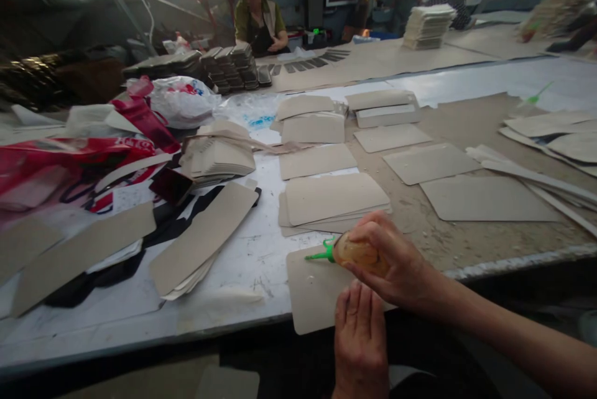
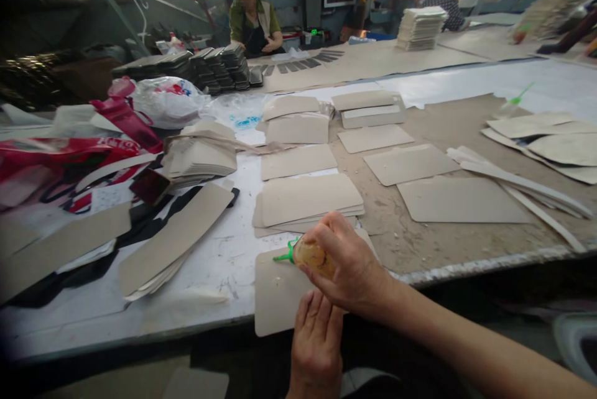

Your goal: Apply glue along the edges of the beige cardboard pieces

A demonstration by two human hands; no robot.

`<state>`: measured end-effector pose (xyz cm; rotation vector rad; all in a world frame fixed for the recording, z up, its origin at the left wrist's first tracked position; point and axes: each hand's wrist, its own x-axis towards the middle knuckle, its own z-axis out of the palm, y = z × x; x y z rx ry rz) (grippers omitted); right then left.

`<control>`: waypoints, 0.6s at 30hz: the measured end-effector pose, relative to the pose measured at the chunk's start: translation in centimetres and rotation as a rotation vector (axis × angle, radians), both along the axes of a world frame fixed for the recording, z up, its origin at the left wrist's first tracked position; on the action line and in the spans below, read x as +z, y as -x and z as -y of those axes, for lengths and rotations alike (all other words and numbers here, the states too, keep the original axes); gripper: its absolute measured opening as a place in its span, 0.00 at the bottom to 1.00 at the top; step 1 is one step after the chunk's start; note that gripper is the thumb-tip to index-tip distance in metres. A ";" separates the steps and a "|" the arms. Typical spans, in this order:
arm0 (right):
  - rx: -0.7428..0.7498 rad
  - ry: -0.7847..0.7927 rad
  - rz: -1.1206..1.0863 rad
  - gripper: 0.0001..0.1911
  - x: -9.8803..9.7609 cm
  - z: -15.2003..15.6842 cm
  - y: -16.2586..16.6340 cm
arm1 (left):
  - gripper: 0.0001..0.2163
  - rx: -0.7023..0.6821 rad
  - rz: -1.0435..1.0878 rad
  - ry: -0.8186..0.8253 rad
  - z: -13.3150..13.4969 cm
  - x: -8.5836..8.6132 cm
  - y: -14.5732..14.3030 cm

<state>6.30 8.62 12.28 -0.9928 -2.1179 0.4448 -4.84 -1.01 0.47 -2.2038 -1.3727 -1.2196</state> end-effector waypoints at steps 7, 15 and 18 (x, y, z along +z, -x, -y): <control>-0.004 -0.022 0.096 0.10 0.4 -0.2 -0.7 | 0.17 0.006 -0.029 0.006 0.0 -0.1 0.0; -0.086 -0.063 0.119 0.10 0.8 0.2 -2.1 | 0.17 -0.002 -0.038 -0.011 -0.2 0.2 0.1; -0.071 -0.049 0.077 0.08 0.3 0.4 -1.9 | 0.17 0.001 -0.040 -0.025 -0.3 -0.2 0.0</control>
